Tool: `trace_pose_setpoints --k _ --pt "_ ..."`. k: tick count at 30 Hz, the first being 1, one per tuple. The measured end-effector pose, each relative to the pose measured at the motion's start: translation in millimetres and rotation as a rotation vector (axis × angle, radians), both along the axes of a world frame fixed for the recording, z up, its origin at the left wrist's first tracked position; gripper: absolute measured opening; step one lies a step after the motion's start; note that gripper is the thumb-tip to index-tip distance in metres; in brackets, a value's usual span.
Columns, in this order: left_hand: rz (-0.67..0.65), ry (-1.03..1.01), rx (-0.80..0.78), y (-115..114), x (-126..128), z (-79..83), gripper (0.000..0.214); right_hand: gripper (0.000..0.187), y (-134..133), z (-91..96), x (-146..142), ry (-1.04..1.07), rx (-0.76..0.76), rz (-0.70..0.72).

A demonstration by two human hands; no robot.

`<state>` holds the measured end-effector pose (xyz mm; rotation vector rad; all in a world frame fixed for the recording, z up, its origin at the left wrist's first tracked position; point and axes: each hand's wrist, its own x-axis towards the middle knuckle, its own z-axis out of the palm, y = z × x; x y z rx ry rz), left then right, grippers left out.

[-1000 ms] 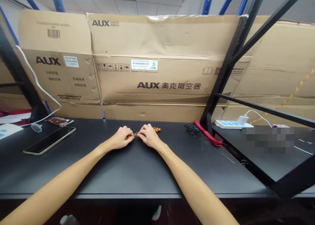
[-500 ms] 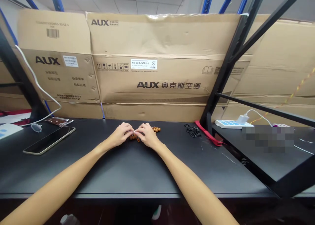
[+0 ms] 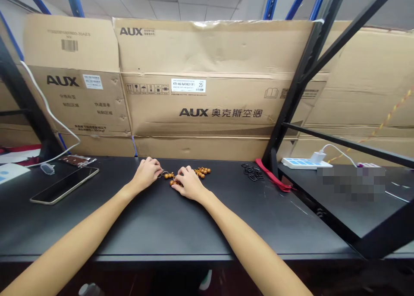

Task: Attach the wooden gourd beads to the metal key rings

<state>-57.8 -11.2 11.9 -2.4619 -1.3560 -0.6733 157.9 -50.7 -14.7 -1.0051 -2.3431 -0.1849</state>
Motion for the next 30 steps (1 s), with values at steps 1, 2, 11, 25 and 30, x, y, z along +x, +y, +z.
trace_pose_setpoints --k 1,2,11,25,30 --pt "0.000 0.014 -0.003 0.1 -0.3 -0.4 0.024 0.019 0.7 0.0 1.0 -0.004 0.007 -0.004" --pt "0.000 0.027 -0.009 0.5 -0.7 -0.9 0.023 0.018 1.7 0.0 2.6 -0.006 0.014 -0.016" --pt "0.003 0.070 -0.083 0.8 -0.1 -5.6 0.019 0.018 18.1 -8.3 21.8 0.121 0.053 -0.433" --pt "-0.196 0.096 -0.117 -21.7 26.3 -6.8 0.019 0.015 4.4 -3.6 5.0 0.065 0.001 -0.122" --pt "-0.232 0.069 -0.121 -27.6 33.3 -6.3 0.019 0.013 3.8 -3.5 3.0 0.078 -0.020 -0.123"
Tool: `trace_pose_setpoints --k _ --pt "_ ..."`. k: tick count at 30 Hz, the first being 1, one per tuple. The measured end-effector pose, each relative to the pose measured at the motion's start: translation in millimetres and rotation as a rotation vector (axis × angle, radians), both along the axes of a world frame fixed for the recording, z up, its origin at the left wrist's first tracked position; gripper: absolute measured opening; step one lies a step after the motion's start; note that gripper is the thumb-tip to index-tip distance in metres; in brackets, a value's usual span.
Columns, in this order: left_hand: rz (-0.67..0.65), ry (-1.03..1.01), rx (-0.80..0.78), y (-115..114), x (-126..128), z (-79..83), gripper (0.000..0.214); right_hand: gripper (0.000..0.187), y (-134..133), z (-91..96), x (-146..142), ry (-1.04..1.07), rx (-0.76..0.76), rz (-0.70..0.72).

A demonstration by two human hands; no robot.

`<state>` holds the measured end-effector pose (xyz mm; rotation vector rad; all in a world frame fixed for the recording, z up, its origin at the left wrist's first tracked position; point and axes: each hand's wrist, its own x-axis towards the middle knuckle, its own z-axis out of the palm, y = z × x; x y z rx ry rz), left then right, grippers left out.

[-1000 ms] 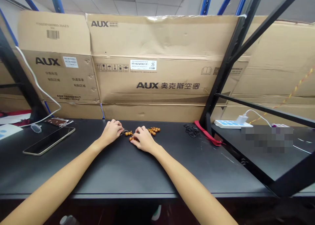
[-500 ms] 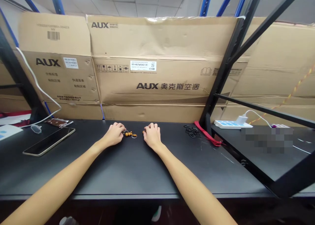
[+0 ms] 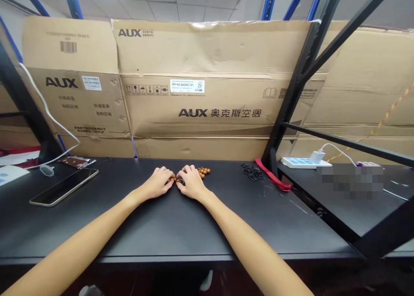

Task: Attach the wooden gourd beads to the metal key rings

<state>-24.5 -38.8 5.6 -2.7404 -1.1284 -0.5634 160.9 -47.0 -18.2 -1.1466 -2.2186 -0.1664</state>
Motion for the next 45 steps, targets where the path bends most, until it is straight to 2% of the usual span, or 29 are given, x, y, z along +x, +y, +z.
trace_pose_setpoints --k 3,6,16,22,33,45 --pt "0.018 -0.083 -0.041 0.7 1.6 0.7 0.022 0.015 1.4 -0.1 3.0 0.026 -0.042 -0.018" --pt "0.037 -0.185 -0.108 3.0 1.1 2.8 0.025 0.008 3.2 -1.2 5.8 0.055 -0.079 -0.006" --pt "0.012 -0.350 -0.303 1.3 -0.3 12.4 0.029 0.008 7.1 -1.6 4.7 0.210 -0.077 0.105" --pt "0.018 -0.381 -0.316 5.5 -3.2 11.2 0.034 0.014 13.6 0.6 9.0 0.334 -0.174 0.062" --pt "-0.043 -0.443 -0.392 3.2 -2.2 12.2 0.032 0.028 17.3 2.0 10.6 0.388 -0.221 0.012" --pt "-0.021 -0.364 -0.340 1.1 -1.6 14.1 0.027 0.031 17.5 3.9 9.4 0.464 -0.284 0.077"
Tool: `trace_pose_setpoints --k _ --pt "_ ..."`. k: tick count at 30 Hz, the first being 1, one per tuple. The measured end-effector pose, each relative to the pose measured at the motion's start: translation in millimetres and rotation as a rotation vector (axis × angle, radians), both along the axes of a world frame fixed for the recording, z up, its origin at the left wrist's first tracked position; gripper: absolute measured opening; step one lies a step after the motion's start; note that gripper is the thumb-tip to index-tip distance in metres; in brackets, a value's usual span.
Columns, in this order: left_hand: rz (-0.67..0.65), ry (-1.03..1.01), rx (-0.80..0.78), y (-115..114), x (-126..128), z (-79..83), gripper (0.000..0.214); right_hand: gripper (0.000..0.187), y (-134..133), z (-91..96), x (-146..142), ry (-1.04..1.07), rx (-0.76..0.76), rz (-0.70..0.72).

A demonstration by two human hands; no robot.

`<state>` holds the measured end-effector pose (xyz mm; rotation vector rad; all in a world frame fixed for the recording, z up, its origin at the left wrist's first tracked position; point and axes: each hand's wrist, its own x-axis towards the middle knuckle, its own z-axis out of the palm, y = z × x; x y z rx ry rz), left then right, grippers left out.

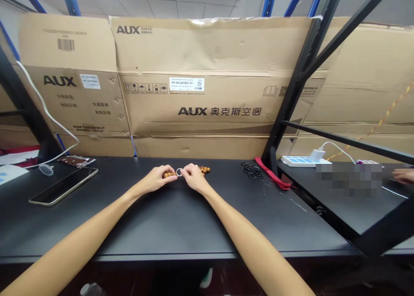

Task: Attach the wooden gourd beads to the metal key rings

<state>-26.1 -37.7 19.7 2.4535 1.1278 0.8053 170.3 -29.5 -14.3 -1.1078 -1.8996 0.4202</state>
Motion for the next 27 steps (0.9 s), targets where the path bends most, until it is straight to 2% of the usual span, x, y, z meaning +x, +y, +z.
trace_pose_setpoints --k 5,8,15,18,21,24,27 --pt "-0.007 0.071 0.085 -1.5 2.5 -2.6 0.019 0.032 1.3 -0.9 0.5 0.000 -0.028 0.007" --pt "-0.012 0.104 0.135 -1.0 2.7 -4.0 0.022 0.032 0.5 0.5 1.4 -0.026 -0.032 0.045" --pt "-0.007 0.071 0.136 2.7 1.8 -4.3 0.025 0.031 -2.1 1.4 1.1 -0.114 -0.020 0.067" --pt "-0.043 0.015 0.118 3.1 1.8 -4.1 0.024 0.028 -3.7 0.6 -0.9 -0.120 0.016 0.030" --pt "-0.070 -0.014 0.107 1.7 2.2 -3.1 0.025 0.021 -6.7 2.0 -2.9 -0.082 0.052 -0.073" --pt "-0.059 -0.019 0.103 -0.3 2.8 -1.6 0.028 0.028 -10.3 5.5 -4.6 -0.030 0.074 -0.111" --pt "-0.060 -0.031 0.085 -0.3 2.8 -1.9 0.032 0.036 -12.8 7.5 -5.9 -0.038 0.069 -0.081"
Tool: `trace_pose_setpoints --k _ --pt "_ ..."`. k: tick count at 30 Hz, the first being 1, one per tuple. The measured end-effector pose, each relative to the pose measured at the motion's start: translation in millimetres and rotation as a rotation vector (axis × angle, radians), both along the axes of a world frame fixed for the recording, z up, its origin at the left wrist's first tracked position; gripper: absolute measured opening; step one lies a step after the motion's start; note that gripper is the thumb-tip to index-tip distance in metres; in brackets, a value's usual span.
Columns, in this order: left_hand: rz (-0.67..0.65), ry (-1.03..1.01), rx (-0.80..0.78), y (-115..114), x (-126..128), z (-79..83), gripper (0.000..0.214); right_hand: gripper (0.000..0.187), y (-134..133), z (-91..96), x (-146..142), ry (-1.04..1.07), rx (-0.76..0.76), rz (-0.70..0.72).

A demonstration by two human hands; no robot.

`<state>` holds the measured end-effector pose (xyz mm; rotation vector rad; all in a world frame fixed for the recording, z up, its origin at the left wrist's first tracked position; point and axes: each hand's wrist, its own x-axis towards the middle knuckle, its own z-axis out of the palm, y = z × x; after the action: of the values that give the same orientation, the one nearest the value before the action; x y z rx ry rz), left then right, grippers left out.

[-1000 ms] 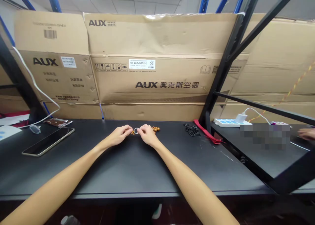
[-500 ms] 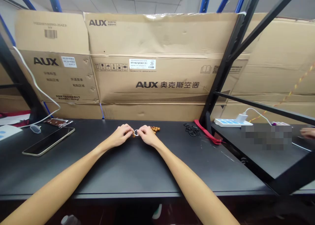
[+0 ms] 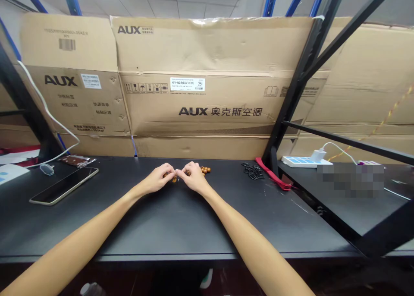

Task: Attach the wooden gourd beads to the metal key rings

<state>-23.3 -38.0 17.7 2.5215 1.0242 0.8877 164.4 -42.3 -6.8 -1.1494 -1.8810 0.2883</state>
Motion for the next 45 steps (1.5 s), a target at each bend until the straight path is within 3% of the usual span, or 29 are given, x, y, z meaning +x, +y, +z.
trace_pose_setpoints --k 10,20,26,33,39,45 --pt "-0.017 -0.011 -0.076 7.0 -3.1 -4.4 0.027 0.017 2.7 -5.4 0.9 -0.084 -0.012 0.119" --pt "-0.020 0.009 -0.066 3.2 -3.2 -1.1 0.028 0.021 3.3 -2.8 1.8 -0.020 -0.086 0.170" --pt "0.060 0.029 -0.024 5.8 -2.8 -4.0 0.026 0.020 -1.2 -0.2 -0.6 -0.029 -0.103 0.226" --pt "-0.027 0.006 -0.038 3.9 -3.0 -4.1 0.026 0.029 2.0 -3.4 1.2 -0.046 -0.101 0.154" --pt "-0.041 0.004 -0.077 3.0 -4.1 -1.5 0.027 0.023 8.5 -9.4 3.5 -0.052 -0.073 0.172" --pt "0.115 0.010 0.000 5.7 -2.2 -2.9 0.027 0.019 4.3 -6.4 1.5 -0.022 -0.091 0.241"
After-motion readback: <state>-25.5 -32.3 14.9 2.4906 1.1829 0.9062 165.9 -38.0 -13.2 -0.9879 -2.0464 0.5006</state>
